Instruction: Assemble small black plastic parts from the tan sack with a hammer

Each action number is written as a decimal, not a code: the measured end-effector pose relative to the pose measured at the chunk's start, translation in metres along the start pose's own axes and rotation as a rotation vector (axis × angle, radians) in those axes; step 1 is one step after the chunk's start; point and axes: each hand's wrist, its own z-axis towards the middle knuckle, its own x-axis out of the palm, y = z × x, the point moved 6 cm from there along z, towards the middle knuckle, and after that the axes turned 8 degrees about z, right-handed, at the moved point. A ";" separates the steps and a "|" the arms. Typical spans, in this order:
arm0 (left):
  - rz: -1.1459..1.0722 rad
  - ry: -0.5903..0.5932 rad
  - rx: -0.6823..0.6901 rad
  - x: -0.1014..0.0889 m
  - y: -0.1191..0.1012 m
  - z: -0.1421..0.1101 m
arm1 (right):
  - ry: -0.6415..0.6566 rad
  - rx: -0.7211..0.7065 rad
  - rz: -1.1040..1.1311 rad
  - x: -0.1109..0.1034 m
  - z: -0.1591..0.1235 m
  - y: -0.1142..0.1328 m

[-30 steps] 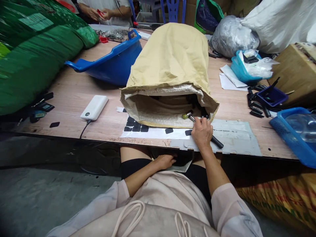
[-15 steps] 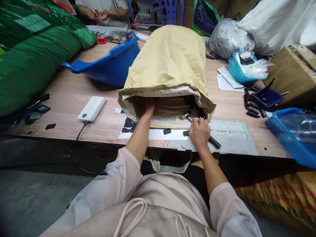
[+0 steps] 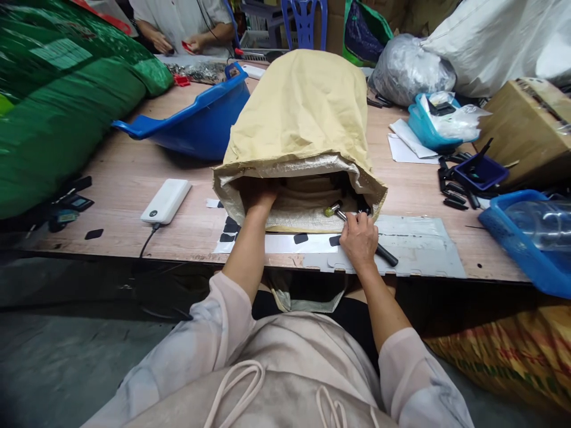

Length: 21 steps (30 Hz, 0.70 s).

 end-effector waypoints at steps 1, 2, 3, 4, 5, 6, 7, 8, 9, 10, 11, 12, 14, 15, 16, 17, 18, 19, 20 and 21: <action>0.015 0.015 -0.001 0.000 0.000 -0.007 | -0.001 0.000 0.002 0.000 0.000 0.000; 0.020 0.038 0.005 0.001 0.001 -0.015 | -0.001 0.001 0.005 0.000 0.000 0.000; 0.008 0.083 0.028 0.004 0.000 -0.025 | -0.001 0.003 0.010 0.000 0.000 0.000; -0.024 0.161 0.085 0.010 -0.003 -0.036 | 0.000 0.007 0.015 0.000 0.000 0.000; -0.066 0.254 0.163 0.017 -0.008 -0.047 | 0.000 0.011 0.019 0.000 0.000 0.000; -0.109 0.343 0.254 0.024 -0.014 -0.059 | 0.000 0.015 0.023 0.000 -0.001 -0.001; -0.146 0.413 0.353 0.029 -0.019 -0.070 | -0.001 0.020 0.027 0.001 -0.001 -0.002; -0.171 0.452 0.444 0.034 -0.024 -0.080 | -0.003 0.021 0.032 0.001 -0.001 -0.002; -0.183 0.454 0.511 0.037 -0.027 -0.087 | -0.005 0.021 0.036 0.001 -0.001 -0.003; -0.190 0.440 0.551 0.040 -0.029 -0.092 | -0.007 0.019 0.038 0.002 -0.002 -0.003; -0.197 0.419 0.567 0.043 -0.029 -0.094 | -0.008 0.017 0.039 0.002 -0.002 -0.003; -0.204 0.401 0.566 0.045 -0.029 -0.095 | -0.008 0.015 0.036 0.003 -0.001 -0.004; -0.212 0.375 0.552 0.049 -0.027 -0.095 | 0.000 0.014 0.024 0.004 0.000 -0.005; -0.210 0.365 0.548 0.050 -0.027 -0.095 | 0.012 0.014 0.016 0.005 0.001 -0.005; -0.206 0.359 0.548 0.051 -0.026 -0.095 | 0.029 0.013 0.011 0.005 0.003 -0.005; -0.203 0.356 0.551 0.052 -0.026 -0.095 | 0.048 0.012 0.011 0.005 0.004 -0.005; -0.202 0.357 0.556 0.052 -0.026 -0.095 | 0.064 0.011 0.018 0.004 0.006 -0.005; -0.204 0.358 0.559 0.052 -0.026 -0.095 | 0.072 0.012 0.034 0.001 0.006 -0.004; -0.208 0.358 0.562 0.052 -0.026 -0.095 | 0.069 0.016 0.058 -0.003 0.007 -0.002; -0.213 0.357 0.563 0.051 -0.026 -0.095 | 0.056 0.022 0.091 -0.009 0.006 0.000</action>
